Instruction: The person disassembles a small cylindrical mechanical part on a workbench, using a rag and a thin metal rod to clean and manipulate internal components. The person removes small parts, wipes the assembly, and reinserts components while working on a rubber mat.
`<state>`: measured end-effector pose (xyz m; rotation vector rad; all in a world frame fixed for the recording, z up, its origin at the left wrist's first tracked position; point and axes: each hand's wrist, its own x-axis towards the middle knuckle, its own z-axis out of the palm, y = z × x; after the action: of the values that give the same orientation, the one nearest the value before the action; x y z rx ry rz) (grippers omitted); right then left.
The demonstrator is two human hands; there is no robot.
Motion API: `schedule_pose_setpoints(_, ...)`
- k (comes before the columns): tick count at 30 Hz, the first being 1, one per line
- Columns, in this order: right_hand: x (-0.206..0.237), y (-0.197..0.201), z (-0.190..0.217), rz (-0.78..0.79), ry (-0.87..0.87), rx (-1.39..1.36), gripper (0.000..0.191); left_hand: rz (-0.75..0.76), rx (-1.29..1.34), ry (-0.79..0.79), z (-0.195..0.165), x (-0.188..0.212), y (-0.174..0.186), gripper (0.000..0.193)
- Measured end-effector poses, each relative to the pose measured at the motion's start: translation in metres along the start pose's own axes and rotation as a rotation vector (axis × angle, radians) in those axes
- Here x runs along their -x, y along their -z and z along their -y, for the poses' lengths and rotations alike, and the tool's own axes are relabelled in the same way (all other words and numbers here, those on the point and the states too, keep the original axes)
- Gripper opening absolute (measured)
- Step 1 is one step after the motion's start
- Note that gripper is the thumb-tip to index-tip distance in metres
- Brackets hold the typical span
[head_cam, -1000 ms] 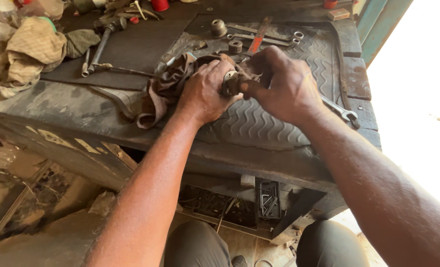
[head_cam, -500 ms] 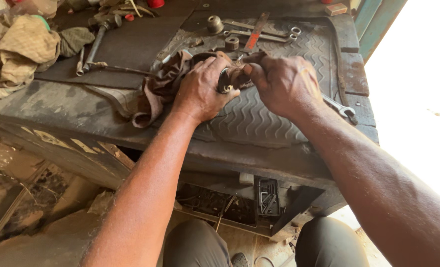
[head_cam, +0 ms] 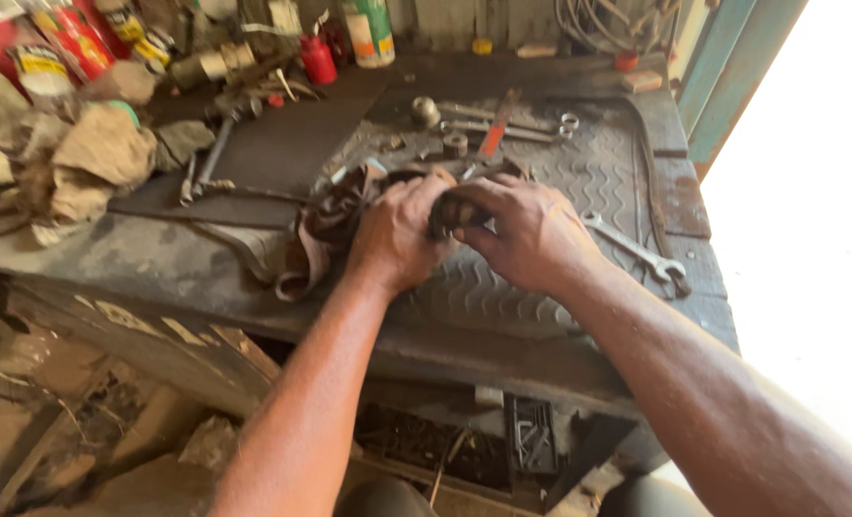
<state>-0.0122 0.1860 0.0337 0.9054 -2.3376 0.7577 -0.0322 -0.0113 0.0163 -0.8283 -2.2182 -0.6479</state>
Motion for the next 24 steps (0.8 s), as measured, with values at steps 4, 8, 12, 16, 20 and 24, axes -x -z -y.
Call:
schedule_pose_setpoints(4, -0.006, 0.009, 0.006, 0.068, -0.158, 0.016, 0.038, -0.048, -0.005, -0.01, -0.002, -0.004, 0.001, 0.04)
schedule_pose_setpoints(8, -0.008, 0.014, 0.012, 0.098, -0.258, 0.021, 0.038, 0.004, -0.011, 0.027, -0.003, -0.004, 0.002, 0.035)
schedule_pose_setpoints(12, -0.014, 0.014, 0.01, 0.119, -0.456, -0.064, 0.032, 0.009, 0.036, -0.045, 0.001, -0.002, 0.004, 0.043)
schedule_pose_setpoints(16, -0.011, 0.025, -0.007, 0.088, -0.492, -0.491, 0.031, -0.005, 0.105, -0.011, 0.004, -0.001, 0.003, 0.025)
schedule_pose_setpoints(20, -0.004, 0.031, -0.017, -0.025, -0.648, -0.31, 0.028, -0.017, 0.157, -0.009, 0.006, -0.002, 0.003, 0.026)
schedule_pose_setpoints(24, -0.003, 0.027, -0.013, -0.052, -0.521, -0.23, 0.025, -0.007, 0.145, 0.009, 0.007, -0.003, 0.004, 0.027)
